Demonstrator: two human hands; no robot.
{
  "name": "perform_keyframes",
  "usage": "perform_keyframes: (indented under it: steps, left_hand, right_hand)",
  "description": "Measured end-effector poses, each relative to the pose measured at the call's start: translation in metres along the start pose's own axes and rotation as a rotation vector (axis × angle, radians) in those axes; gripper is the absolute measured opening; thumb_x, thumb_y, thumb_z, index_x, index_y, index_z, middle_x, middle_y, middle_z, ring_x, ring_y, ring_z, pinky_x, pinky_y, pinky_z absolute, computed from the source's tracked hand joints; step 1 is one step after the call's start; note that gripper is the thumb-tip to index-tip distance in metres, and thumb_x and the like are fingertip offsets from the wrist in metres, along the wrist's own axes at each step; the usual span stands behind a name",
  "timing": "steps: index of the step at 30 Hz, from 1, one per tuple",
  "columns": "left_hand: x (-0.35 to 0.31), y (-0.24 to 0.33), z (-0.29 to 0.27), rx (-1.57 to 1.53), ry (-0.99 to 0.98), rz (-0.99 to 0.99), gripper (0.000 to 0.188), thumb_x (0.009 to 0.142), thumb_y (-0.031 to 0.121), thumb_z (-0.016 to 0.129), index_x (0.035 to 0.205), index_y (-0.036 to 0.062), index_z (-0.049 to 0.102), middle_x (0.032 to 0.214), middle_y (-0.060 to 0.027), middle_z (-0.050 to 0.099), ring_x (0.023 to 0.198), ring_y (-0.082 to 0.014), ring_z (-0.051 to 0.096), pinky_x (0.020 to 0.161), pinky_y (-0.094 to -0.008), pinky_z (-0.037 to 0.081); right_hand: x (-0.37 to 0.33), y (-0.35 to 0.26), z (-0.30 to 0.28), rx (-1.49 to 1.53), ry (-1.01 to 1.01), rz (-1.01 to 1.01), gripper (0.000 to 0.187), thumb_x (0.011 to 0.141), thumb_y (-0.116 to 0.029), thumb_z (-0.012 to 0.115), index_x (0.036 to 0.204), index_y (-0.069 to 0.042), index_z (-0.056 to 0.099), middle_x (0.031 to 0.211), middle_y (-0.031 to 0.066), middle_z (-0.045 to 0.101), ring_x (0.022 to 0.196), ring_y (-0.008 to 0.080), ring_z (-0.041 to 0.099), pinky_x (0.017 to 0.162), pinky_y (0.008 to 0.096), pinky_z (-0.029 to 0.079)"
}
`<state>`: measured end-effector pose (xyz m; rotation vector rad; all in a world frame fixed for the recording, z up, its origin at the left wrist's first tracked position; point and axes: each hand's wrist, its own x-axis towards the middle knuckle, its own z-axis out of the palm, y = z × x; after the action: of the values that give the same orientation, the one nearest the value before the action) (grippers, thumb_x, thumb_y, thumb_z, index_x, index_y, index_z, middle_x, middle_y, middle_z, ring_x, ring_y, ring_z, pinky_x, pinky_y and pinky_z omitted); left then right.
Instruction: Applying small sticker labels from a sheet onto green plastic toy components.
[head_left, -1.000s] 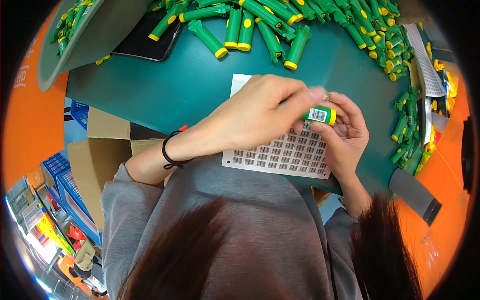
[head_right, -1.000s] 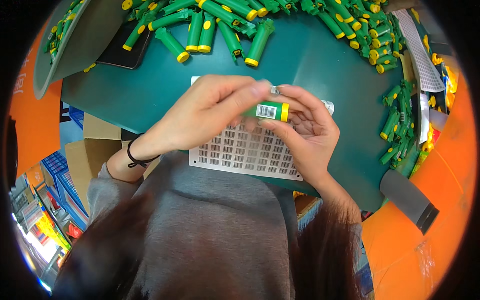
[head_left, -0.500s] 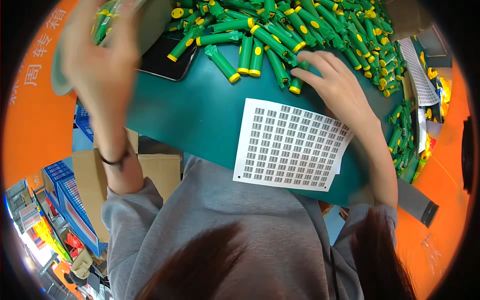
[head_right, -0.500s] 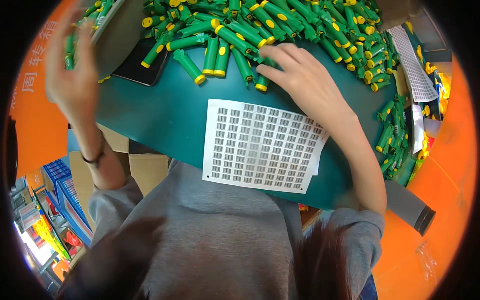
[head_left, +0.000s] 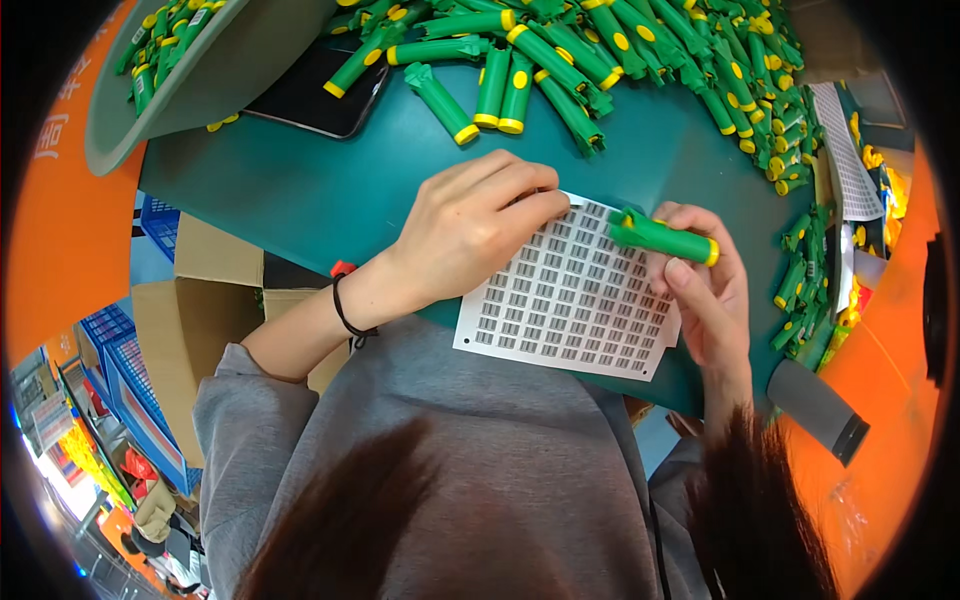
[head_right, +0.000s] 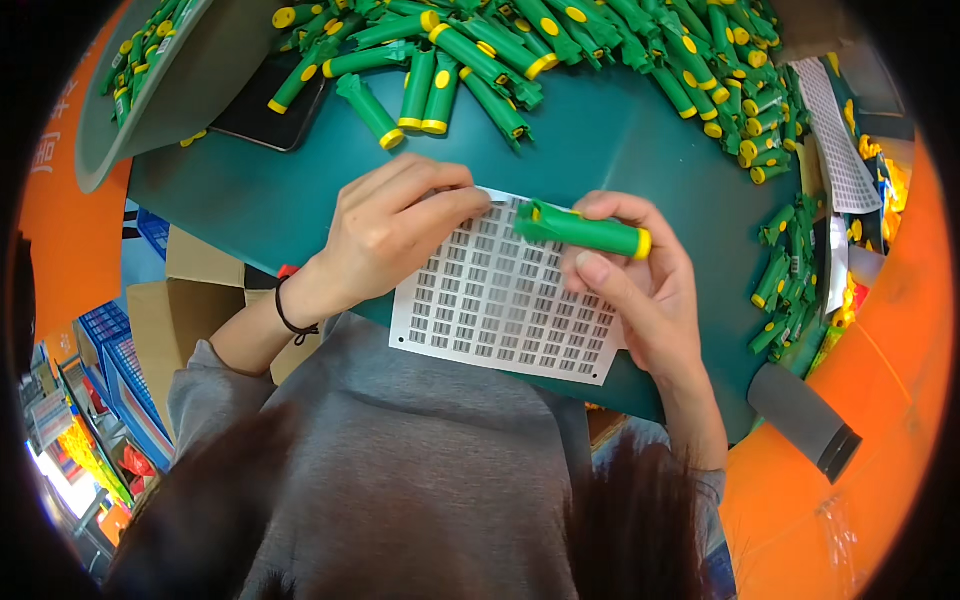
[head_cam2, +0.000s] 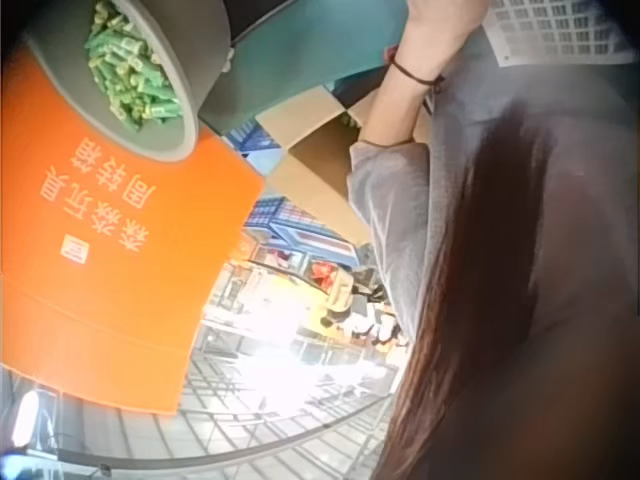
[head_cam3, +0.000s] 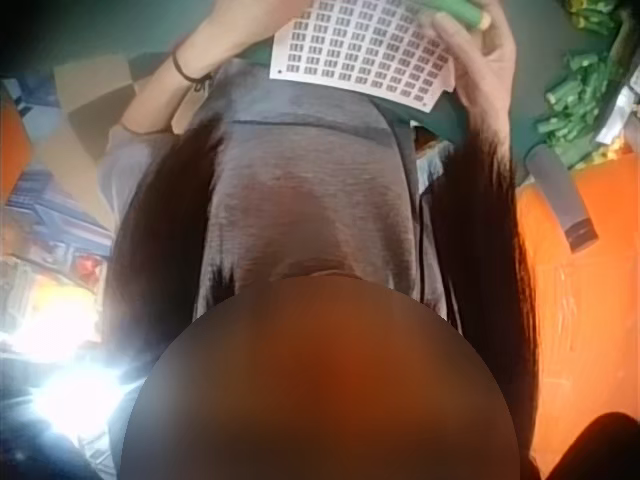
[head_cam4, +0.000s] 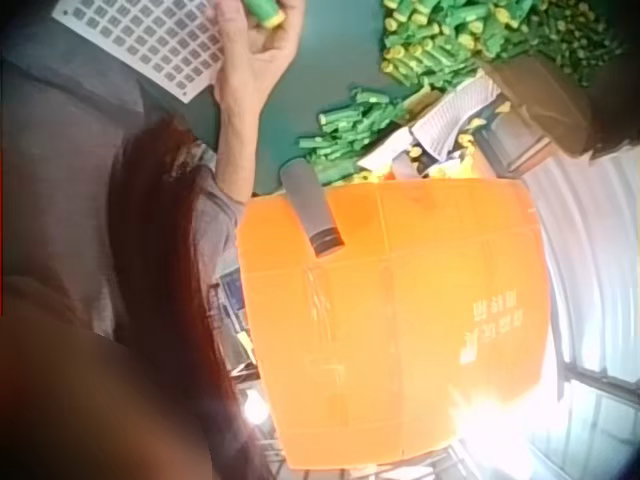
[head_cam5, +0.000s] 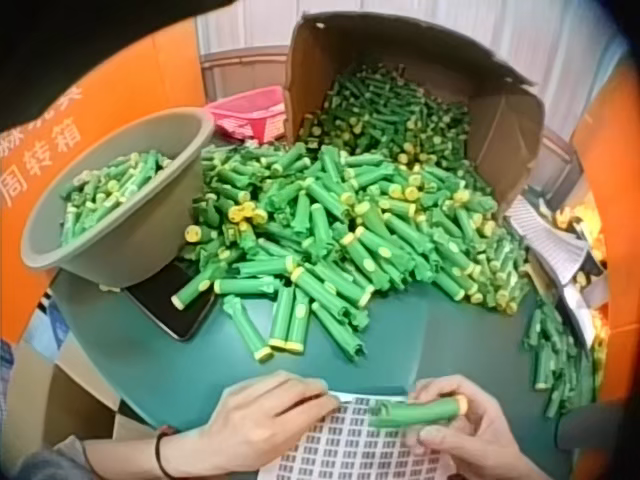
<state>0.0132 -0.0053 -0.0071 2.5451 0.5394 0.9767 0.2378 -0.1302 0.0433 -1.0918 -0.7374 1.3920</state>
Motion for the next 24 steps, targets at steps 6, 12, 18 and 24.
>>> perform_keyframes:
  steps: [6,12,18,24]
  left_hand:
    - [0.005,0.009,0.002,-0.286,0.029,-0.277,0.011,0.085,0.006,0.077,0.093,0.0041,0.069,0.089,-0.0046,0.070,0.076,-0.0216,0.067,0.065,-0.0303,0.055]
    - [0.036,0.049,-0.018,-0.730,-0.102,-0.421,0.009,0.090,0.001,0.072,0.098,0.0006,0.068,0.104,-0.0081,0.070,0.095,-0.0132,0.063,0.085,-0.0274,0.049]
    - [0.043,0.061,-0.010,-0.766,-0.204,-0.460,0.007,0.089,0.003,0.074,0.095,0.0020,0.070,0.104,-0.0081,0.070,0.097,-0.0131,0.063,0.089,-0.0279,0.048]
    - [0.043,0.060,-0.008,-0.763,-0.215,-0.471,0.008,0.089,0.005,0.075,0.095,0.0020,0.070,0.103,-0.0072,0.070,0.095,-0.0123,0.063,0.087,-0.0270,0.048]
  right_hand:
    - [-0.013,0.024,-0.010,-0.160,0.061,-0.007,0.034,0.099,0.000,0.059,0.131,0.003,0.051,0.116,0.0151,0.063,0.096,0.0179,0.068,0.082,0.0273,0.059]
    - [-0.011,0.029,-0.006,-0.254,0.028,-0.267,0.036,0.088,0.014,0.070,0.121,0.007,0.057,0.114,0.0142,0.064,0.103,0.0201,0.068,0.093,0.0325,0.059]
    - [-0.020,0.029,-0.008,-0.221,0.078,-0.219,0.038,0.079,0.009,0.080,0.112,0.004,0.063,0.115,0.0127,0.066,0.104,0.0164,0.066,0.090,0.0289,0.055]
    - [-0.021,0.028,-0.007,-0.254,0.056,-0.255,0.039,0.078,0.010,0.081,0.113,0.005,0.063,0.115,0.0143,0.066,0.104,0.0180,0.067,0.089,0.0299,0.057]
